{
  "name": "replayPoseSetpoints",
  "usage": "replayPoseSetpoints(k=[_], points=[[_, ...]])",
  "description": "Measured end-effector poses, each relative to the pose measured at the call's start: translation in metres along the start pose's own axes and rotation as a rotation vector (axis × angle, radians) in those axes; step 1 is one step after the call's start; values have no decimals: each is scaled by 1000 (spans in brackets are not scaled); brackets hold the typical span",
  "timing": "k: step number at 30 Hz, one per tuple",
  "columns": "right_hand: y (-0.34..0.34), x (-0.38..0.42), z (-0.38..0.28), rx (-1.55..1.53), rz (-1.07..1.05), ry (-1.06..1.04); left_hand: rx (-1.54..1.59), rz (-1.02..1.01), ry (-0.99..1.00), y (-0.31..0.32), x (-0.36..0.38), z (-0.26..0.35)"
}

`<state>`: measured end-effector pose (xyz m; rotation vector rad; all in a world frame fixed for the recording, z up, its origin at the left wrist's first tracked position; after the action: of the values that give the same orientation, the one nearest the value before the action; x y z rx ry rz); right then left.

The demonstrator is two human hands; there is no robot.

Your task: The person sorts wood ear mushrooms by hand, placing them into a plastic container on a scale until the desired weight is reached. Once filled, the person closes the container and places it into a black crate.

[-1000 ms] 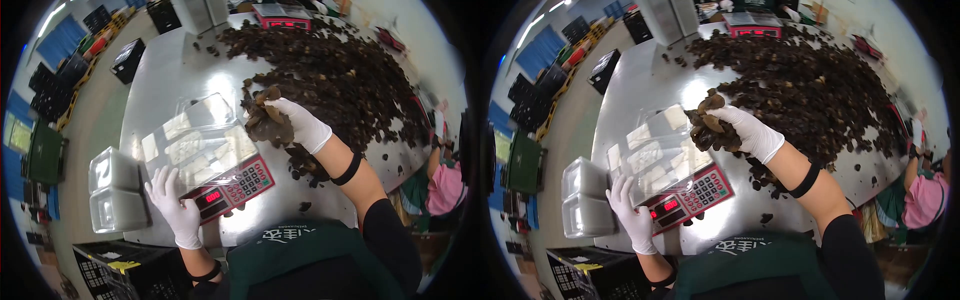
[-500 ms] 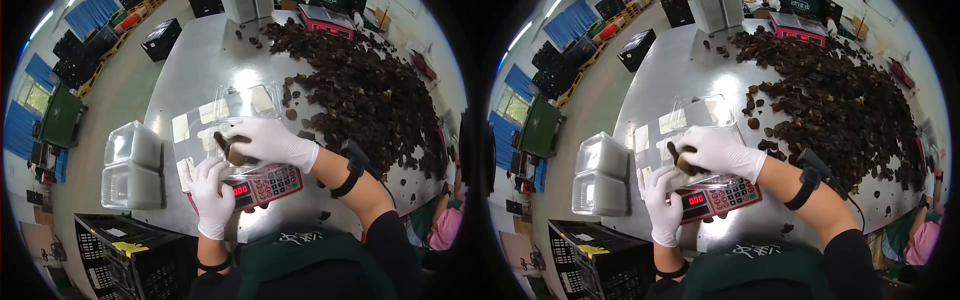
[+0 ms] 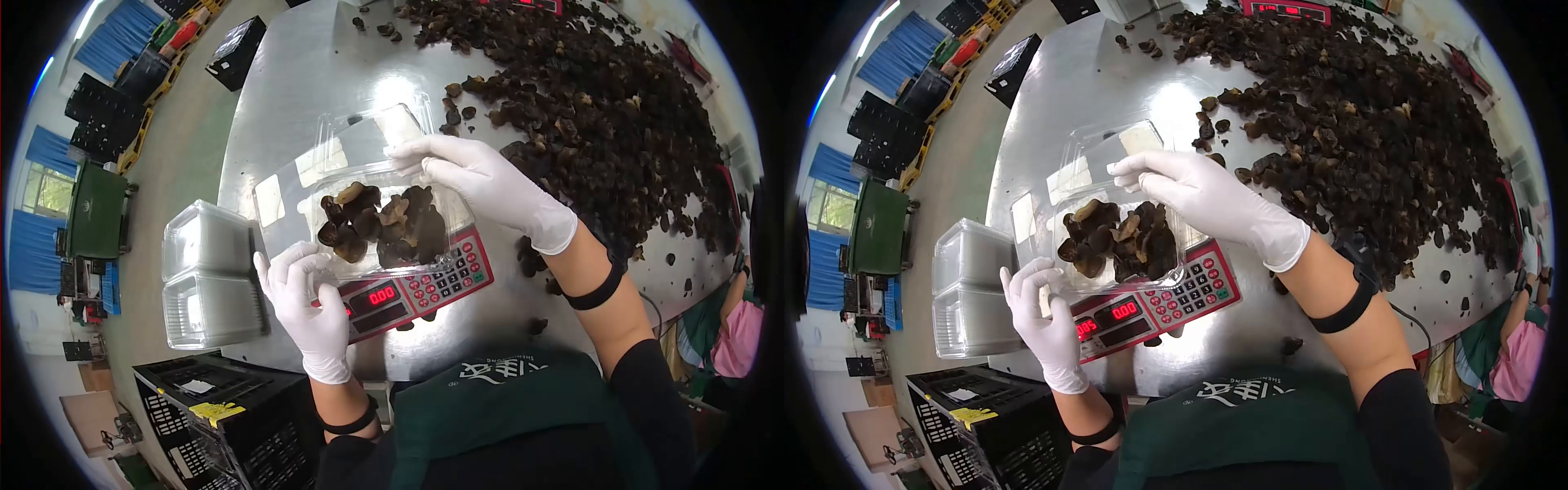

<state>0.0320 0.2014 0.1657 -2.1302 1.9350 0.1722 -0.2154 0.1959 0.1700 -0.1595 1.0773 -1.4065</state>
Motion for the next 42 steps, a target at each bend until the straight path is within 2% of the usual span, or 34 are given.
replayPoseSetpoints(k=[3, 5, 6, 8, 10, 12, 13, 16, 17, 18, 19, 22, 24, 26, 28, 29, 33, 34, 36, 38, 42], points=[[-8, 9, 2, 136, 119, -35, -48, 2, 22, 3, -6, 2], [2, 22, 0, 541, 23, -274, -78, 11, 37, 4, -14, 6], [10, 26, 7, 562, -62, -326, -107, -5, 63, 8, -20, 11], [27, 36, -5, 904, -135, -453, -162, -28, 132, 19, -31, 22], [29, 45, -2, 848, -27, -494, -248, -75, 182, 36, -42, 25], [21, 56, -3, 707, 136, -480, -297, -221, 124, 53, -50, 25], [14, 63, 2, 684, 182, -442, -281, -251, 189, 59, -53, 23], [-27, 83, 18, 636, 317, -333, -262, -219, 114, 62, -58, 12], [-45, 92, 17, 707, 337, -290, -261, -180, 94, 60, -57, 12], [-67, 102, 33, 616, 424, -256, -261, -140, 71, 57, -57, 12], [-89, 113, 44, 695, 476, -239, -275, -122, 21, 56, -56, 9], [-167, 135, 58, 1025, 632, -215, -364, -78, 54, 51, -49, 4], [-217, 143, 79, 1093, 829, 23, -363, -53, 81, 50, -47, 1], [-247, 137, 92, 1176, 889, 200, -350, -127, -55, 50, -49, -3], [-257, 124, 105, 1134, 777, 333, -274, -108, -65, 51, -49, -4], [-256, 120, 114, 1176, 709, 335, -196, -92, -85, 51, -49, -5], [-249, 128, 112, 1106, 806, 94, -219, -15, -14, 45, -45, 1], [-250, 135, 111, 1111, 808, 92, -214, -13, -13, 43, -44, -1], [-261, 156, 111, 650, 965, 37, -243, -20, 27, 40, -42, -1], [-269, 173, 92, 540, 986, 191, -244, -9, 35, 41, -41, -3], [-298, 186, 76, 268, 1032, 123, -237, -7, 58, 45, -41, 2]])
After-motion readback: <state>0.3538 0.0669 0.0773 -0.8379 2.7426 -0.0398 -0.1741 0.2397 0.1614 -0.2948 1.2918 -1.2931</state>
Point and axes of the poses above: each hand's wrist, its own x-axis away from the middle knuckle, its own y-axis out of the palm, z = x × y, the point moved 5 cm from there along -x, towards the middle knuckle, and after that the axes turned 7 degrees about -y, right-handed, at the moved point
